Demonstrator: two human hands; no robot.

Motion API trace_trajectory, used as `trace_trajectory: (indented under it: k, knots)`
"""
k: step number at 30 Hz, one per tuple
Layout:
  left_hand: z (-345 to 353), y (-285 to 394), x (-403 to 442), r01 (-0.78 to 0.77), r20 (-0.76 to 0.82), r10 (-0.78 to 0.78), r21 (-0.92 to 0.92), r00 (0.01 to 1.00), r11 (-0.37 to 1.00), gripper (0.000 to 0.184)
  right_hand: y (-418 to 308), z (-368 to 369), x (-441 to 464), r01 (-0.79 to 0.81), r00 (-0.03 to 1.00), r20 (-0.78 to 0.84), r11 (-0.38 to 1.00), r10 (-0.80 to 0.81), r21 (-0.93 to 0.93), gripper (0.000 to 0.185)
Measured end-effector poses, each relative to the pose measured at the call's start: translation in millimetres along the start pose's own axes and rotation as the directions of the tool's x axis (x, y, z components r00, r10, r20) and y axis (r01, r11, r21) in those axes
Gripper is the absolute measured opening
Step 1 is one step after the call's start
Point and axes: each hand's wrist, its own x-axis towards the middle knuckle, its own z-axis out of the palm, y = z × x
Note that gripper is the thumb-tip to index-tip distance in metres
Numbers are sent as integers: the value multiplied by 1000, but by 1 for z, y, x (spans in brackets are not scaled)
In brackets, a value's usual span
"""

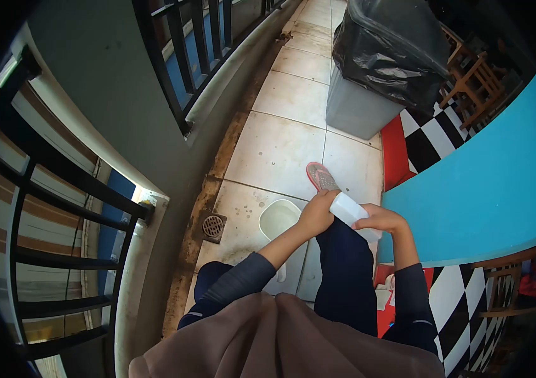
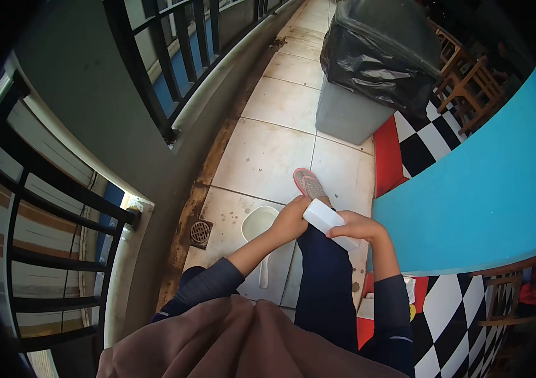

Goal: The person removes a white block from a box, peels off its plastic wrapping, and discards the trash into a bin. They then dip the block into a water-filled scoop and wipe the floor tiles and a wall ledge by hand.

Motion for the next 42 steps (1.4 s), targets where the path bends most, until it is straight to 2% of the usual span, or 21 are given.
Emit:
trace_trajectory:
  k: [1, 3, 5, 7, 9, 11, 12, 13, 15, 17, 20, 23, 24, 25, 27, 30, 33, 35, 39, 42]
  knots:
    - [3, -5, -4, 0, -31, 0, -11, 1000, 1000, 31, -6, 2, 1, 20, 999, -40, 994, -24, -104, 44]
    - [6, -9, -14, 164, -23, -166, -75, 986, 984, 30, -24, 1, 7, 32, 991, -117, 953, -70, -301, 47]
    - [2, 3, -22, 346, 13, -351, -194, 936, 918, 23, -34, 1, 12, -107, 957, -283, 843, -55, -527, 54]
    - [-4, -6, -38, 354, -1, -360, -183, 933, 917, 24, -47, -3, 4, -286, 888, -452, 672, -81, -683, 57]
    - [-13, -23, -54, 415, -32, -424, -153, 905, 897, 25, -66, -18, -5, -305, 894, -439, 595, -91, -744, 54]
    - [-16, -51, -79, 507, -69, -510, -57, 857, 860, 25, -78, -37, -1, -270, 919, -384, 572, -85, -774, 53]
    - [-18, -58, -89, 571, -25, -570, 14, 821, 821, 27, -93, -43, 5, -249, 948, -318, 570, -22, -783, 54]
    - [-21, -65, -101, 627, 7, -630, 87, 776, 774, 29, -105, -42, 10, -219, 953, -301, 607, -34, -764, 54]
    - [-19, -84, -125, 572, 80, -623, 317, 779, 756, 35, -120, -42, 22, -145, 963, -259, 668, -75, -730, 54]
    - [-22, -93, -139, 557, 268, -720, 483, 640, 676, 53, -106, -46, 45, -12, 981, -140, 669, -137, -743, 54]
    - [-26, -83, -140, 445, 532, -769, 627, 354, 639, 69, -85, -50, 82, 157, 985, 65, 673, -161, -723, 52]
    - [-12, -96, -148, 400, 622, -743, 633, 249, 663, 72, -69, -65, 106, 236, 967, 235, 678, -96, -696, 51]
    - [-9, -99, -149, 461, 629, -724, 574, 281, 677, 62, -66, -72, 115, 233, 961, 273, 687, -51, -689, 51]
    - [-7, -96, -148, 454, 609, -725, 573, 320, 682, 54, -58, -78, 128, 253, 954, 295, 671, -54, -697, 51]
    - [-5, -96, -137, 343, 552, -813, 738, 188, 581, 46, -39, -90, 158, 277, 946, 319, 646, -54, -712, 51]
    - [-8, -115, -122, 281, 631, -775, 744, 2, 606, 37, -25, -90, 191, 255, 952, 302, 647, -39, -719, 55]
    - [-9, -143, -125, 338, 742, -668, 645, -60, 686, 34, -10, -80, 222, 317, 923, 382, 624, -32, -714, 60]
    - [-9, -140, -112, 330, 732, -668, 668, -133, 667, 33, -16, -71, 225, 380, 877, 480, 619, -4, -688, 61]
    - [-2, -142, -111, 297, 724, -655, 688, -217, 662, 32, -21, -42, 236, 477, 794, 606, 572, 44, -667, 56]
    - [-7, -127, -113, 344, 676, -729, 714, -113, 609, 31, -16, -11, 247, 666, 696, 713, 447, -85, -597, 51]
